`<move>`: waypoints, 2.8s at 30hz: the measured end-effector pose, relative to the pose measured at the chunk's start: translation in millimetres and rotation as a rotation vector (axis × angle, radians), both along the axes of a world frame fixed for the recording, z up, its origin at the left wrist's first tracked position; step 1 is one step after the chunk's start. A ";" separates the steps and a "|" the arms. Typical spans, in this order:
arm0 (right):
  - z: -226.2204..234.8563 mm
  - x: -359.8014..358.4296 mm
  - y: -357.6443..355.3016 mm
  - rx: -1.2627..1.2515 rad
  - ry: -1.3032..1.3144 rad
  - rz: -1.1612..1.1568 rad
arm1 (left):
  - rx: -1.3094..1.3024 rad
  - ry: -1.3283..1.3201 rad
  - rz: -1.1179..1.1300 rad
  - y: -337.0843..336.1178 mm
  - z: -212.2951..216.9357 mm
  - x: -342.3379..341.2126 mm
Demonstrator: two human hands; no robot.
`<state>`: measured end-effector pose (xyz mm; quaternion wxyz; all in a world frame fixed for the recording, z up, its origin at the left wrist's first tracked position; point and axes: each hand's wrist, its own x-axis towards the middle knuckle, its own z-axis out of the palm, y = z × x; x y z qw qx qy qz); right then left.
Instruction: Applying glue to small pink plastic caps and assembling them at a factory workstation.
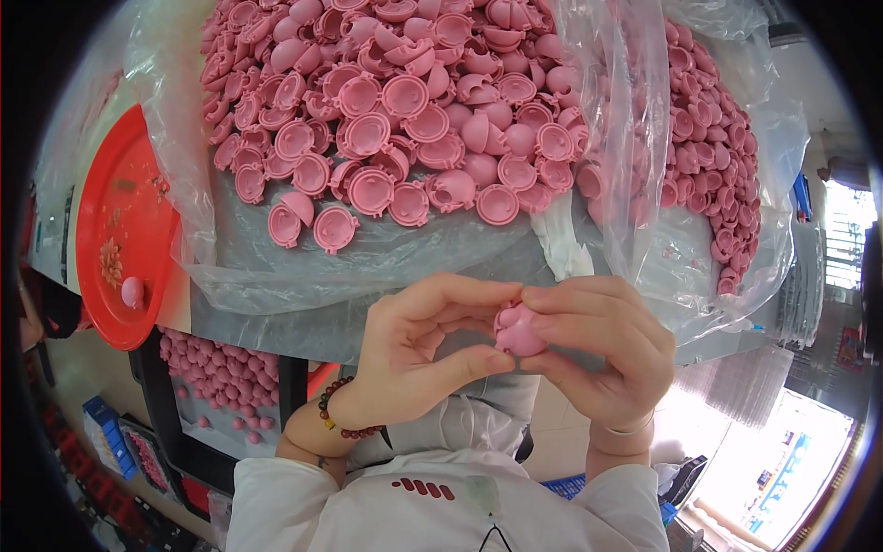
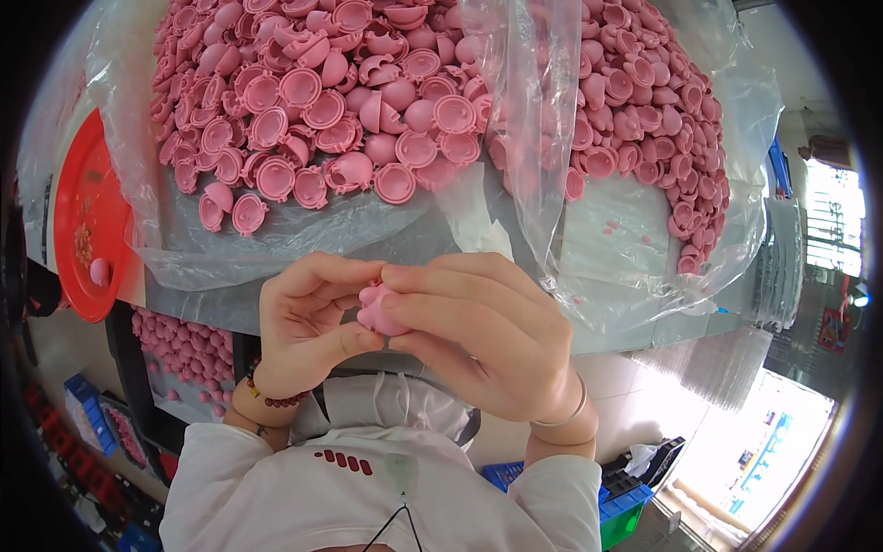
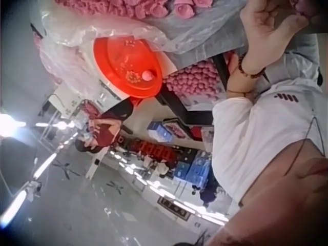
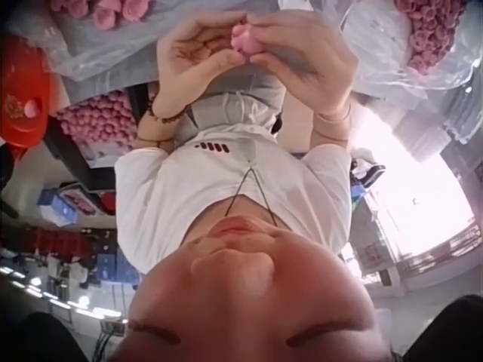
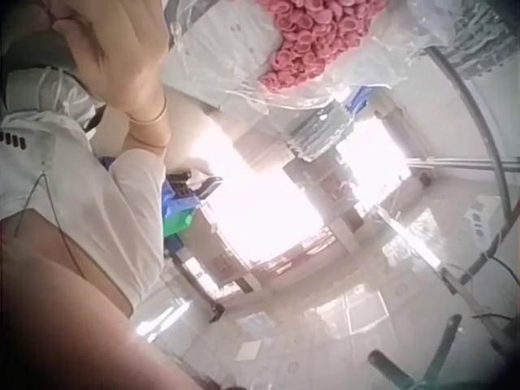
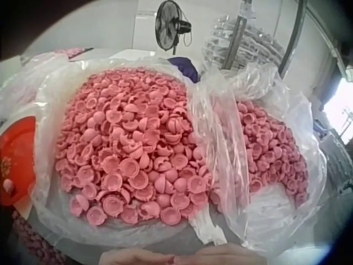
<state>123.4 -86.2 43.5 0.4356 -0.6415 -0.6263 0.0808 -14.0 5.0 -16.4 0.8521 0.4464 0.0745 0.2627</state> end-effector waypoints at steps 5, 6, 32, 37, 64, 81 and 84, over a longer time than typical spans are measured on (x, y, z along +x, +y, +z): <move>-5.5 1.6 -2.5 0.008 0.001 0.037 | -0.024 0.015 -0.023 1.6 0.7 -1.7; -5.6 1.9 -2.8 0.001 -0.014 0.055 | -0.031 0.018 -0.037 2.2 0.6 -2.4; -24.7 -8.1 6.9 0.288 -0.411 0.028 | -0.256 0.015 -0.236 7.9 2.2 -3.1; -25.1 -8.4 4.9 0.273 -0.395 0.014 | -0.184 -0.003 -0.210 6.0 0.6 -1.8; -27.2 -6.0 -23.5 0.162 -0.047 -0.176 | 0.070 0.036 -0.055 -11.6 2.7 3.9; -30.6 13.5 -61.1 0.495 -0.010 -0.546 | -0.032 0.067 -0.250 -7.0 5.8 0.7; -32.5 62.4 -115.3 0.764 0.016 -1.103 | -0.044 -0.045 -0.076 -4.5 -4.8 1.8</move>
